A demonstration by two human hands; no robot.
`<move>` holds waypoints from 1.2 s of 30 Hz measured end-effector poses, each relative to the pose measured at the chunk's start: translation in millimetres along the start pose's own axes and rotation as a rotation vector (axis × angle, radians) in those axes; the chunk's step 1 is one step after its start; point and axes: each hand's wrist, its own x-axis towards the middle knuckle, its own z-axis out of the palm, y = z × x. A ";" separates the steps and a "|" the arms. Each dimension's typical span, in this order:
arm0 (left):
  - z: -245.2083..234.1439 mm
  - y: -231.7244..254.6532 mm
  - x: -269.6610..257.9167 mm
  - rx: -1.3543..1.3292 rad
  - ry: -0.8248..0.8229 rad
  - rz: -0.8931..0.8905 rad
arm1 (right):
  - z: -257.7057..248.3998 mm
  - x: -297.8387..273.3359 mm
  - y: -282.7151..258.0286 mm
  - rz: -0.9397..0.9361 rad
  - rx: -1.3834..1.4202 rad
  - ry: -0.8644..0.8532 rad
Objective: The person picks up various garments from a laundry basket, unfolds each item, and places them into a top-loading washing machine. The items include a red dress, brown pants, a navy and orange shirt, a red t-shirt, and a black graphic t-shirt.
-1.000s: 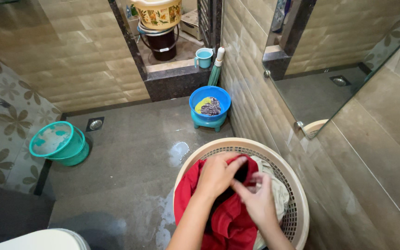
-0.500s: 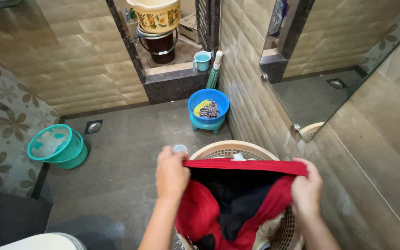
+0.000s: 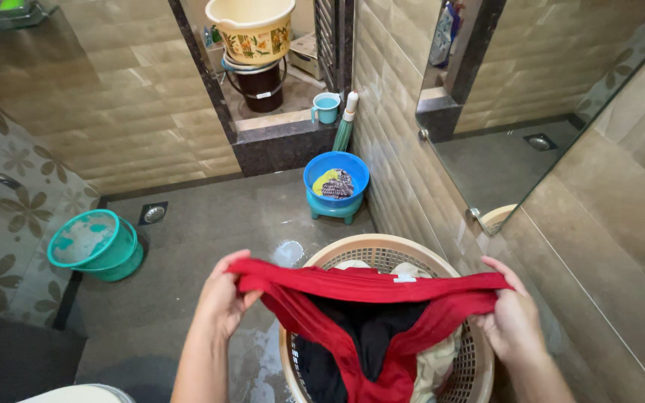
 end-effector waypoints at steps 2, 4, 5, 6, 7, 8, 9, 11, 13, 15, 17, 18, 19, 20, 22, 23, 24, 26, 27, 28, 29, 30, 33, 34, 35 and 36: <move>0.0 21.0 -0.6 -0.144 -0.067 0.048 | 6.9 -1.0 -14.8 0.067 0.199 -0.039; 3.7 34.4 -5.4 -0.192 -0.089 0.121 | 8.5 -5.4 -24.8 0.062 0.241 -0.034; 5.1 40.8 -7.7 -0.164 -0.074 0.174 | 10.9 -7.2 -25.6 0.023 0.188 -0.014; 5.9 45.8 -10.6 -0.136 -0.061 0.227 | 13.7 -9.3 -25.8 -0.015 0.134 0.006; 5.7 50.2 -14.2 0.176 0.096 0.359 | 18.4 -12.6 -24.7 -0.127 -0.053 0.077; 5.0 54.1 -17.5 0.489 0.255 0.485 | 24.5 -16.8 -22.0 -0.238 -0.241 0.149; 5.2 54.6 -20.4 0.803 0.415 0.601 | 28.4 -21.3 -20.6 -0.347 -0.432 0.225; -2.6 57.9 -31.7 1.063 0.593 0.891 | 25.8 -33.2 -26.4 -0.401 -0.634 0.287; -3.9 64.4 -40.4 1.043 0.626 0.795 | 20.5 -36.2 -31.7 -0.447 -0.802 0.313; -12.7 74.4 -47.2 0.733 0.494 0.321 | 10.8 -33.3 -37.7 -0.485 -0.938 0.300; -20.2 79.2 -41.5 0.402 0.337 0.267 | 10.2 -30.4 -41.6 -0.260 -0.733 0.260; -24.9 79.4 -37.2 0.238 0.258 0.242 | 12.9 -30.0 -43.1 -0.148 -0.628 0.235; -28.1 75.0 -32.8 0.221 0.224 0.250 | 14.3 -31.1 -45.0 -0.072 -0.418 0.162; -31.2 71.7 -29.2 0.204 0.190 0.259 | 16.3 -33.5 -46.8 0.003 -0.209 0.088; -31.2 67.2 -26.6 0.315 0.146 0.402 | 26.6 -39.8 -49.6 -0.013 -0.011 -0.046; -24.3 62.6 -28.4 0.442 0.132 0.537 | 34.4 -44.1 -48.6 -0.103 -0.023 -0.107; -15.7 59.9 -33.0 0.571 0.116 0.671 | 41.1 -49.1 -49.9 -0.193 -0.034 -0.169; 0.5 55.5 -53.5 0.834 0.361 0.609 | 52.7 -63.5 -50.9 -0.279 -0.781 0.100; 7.2 56.9 -63.4 0.962 0.482 0.572 | 56.1 -68.7 -51.2 -0.318 -1.151 0.245; 11.3 61.9 -71.1 1.044 0.507 0.641 | 57.6 -70.6 -51.4 -0.498 -1.133 0.261; 14.5 65.5 -78.2 1.127 0.531 0.710 | 57.3 -71.3 -49.7 -0.677 -1.108 0.278; 17.3 68.9 -84.0 1.210 0.556 0.779 | 55.1 -69.7 -49.2 -0.855 -1.077 0.296; 23.8 82.3 -97.2 1.345 0.578 0.666 | 48.3 -65.1 -53.9 -0.959 -1.152 0.371; 25.6 84.6 -102.2 1.338 0.586 0.622 | 48.9 -66.4 -55.8 -0.818 -1.068 0.354; 28.6 87.7 -106.0 1.328 0.593 0.583 | 50.6 -67.5 -60.1 -0.680 -0.981 0.336; 31.7 91.3 -109.0 1.319 0.601 0.543 | 53.5 -69.9 -64.9 -0.545 -0.891 0.316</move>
